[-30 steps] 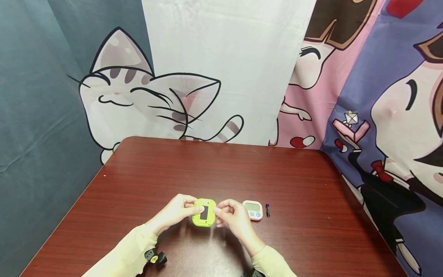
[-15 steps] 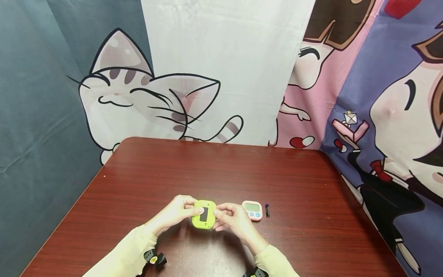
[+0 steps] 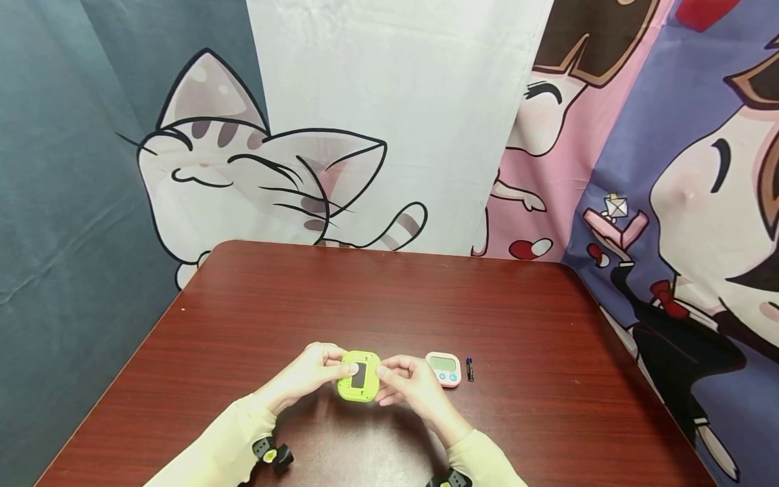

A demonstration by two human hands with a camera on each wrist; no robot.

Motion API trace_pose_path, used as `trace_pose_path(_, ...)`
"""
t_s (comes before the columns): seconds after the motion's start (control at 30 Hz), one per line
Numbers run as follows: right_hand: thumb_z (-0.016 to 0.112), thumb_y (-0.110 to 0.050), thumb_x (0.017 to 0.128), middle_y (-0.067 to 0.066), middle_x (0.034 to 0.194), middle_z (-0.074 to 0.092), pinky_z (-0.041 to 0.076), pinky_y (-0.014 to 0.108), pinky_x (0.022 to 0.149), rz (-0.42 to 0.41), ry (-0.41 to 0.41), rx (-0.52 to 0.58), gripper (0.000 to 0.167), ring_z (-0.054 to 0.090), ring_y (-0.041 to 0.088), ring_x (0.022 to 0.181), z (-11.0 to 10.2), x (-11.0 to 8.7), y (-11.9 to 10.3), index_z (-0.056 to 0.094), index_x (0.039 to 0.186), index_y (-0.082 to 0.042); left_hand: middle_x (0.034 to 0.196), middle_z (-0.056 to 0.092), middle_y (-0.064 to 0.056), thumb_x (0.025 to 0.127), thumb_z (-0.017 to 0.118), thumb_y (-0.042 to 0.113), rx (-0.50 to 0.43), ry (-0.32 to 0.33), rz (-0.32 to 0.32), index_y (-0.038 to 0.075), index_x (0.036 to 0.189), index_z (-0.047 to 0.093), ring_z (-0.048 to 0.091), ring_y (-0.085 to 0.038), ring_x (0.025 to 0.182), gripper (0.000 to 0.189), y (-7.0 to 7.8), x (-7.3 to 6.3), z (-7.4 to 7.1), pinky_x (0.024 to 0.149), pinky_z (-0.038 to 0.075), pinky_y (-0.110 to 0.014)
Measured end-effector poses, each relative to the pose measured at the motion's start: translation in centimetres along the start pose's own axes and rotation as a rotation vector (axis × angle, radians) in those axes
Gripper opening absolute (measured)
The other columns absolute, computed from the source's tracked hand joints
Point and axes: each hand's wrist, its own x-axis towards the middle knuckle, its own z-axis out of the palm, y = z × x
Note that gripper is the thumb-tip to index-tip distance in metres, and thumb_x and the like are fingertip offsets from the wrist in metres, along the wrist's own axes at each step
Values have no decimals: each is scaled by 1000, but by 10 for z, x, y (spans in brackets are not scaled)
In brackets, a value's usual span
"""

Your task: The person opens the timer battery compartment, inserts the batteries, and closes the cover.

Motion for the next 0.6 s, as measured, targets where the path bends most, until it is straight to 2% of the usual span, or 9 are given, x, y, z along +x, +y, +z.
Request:
trace_pose_path(0.1,59,-10,93,2,76,66,56,31,63,-7,51,8,36,66,13,62,2,0,0,48,111,18,90,74,-5,84,71,35,3,4,0,6,105,71,68,-18,93,36,2,-1,0,93,43,-47)
trace_pose_path(0.17,60,-9,92,1,74,65,56,31,61,-12,80,18,36,65,12,61,4,0,1,46,111,18,90,74,-6,84,71,35,-15,16,-11,6,106,71,61,-23,109,36,2,-1,1,98,36,-46)
trace_pose_path(0.23,59,-9,93,0,74,64,56,31,61,-8,89,38,37,65,12,61,5,0,1,44,113,19,90,74,-6,83,72,34,-27,34,-22,7,105,71,45,-31,127,35,2,-1,1,102,27,-49)
trace_pose_path(0.33,57,-12,95,3,78,66,56,32,62,13,71,54,41,66,14,62,7,0,1,44,118,19,89,74,-5,83,72,34,-37,60,-22,9,102,72,26,-34,135,31,0,0,3,100,13,-53)
trace_pose_path(0.43,55,-17,96,6,82,68,56,32,64,40,67,62,45,67,15,64,8,-1,0,44,122,19,85,74,-1,84,71,34,-14,76,10,14,106,70,32,-31,131,30,-2,0,4,99,13,-50)
trace_pose_path(0.6,56,-17,95,6,81,67,56,30,64,61,125,67,45,66,14,62,11,-1,-3,45,120,19,78,73,4,89,64,36,99,72,139,23,126,59,50,-23,112,39,0,0,4,97,14,-45)
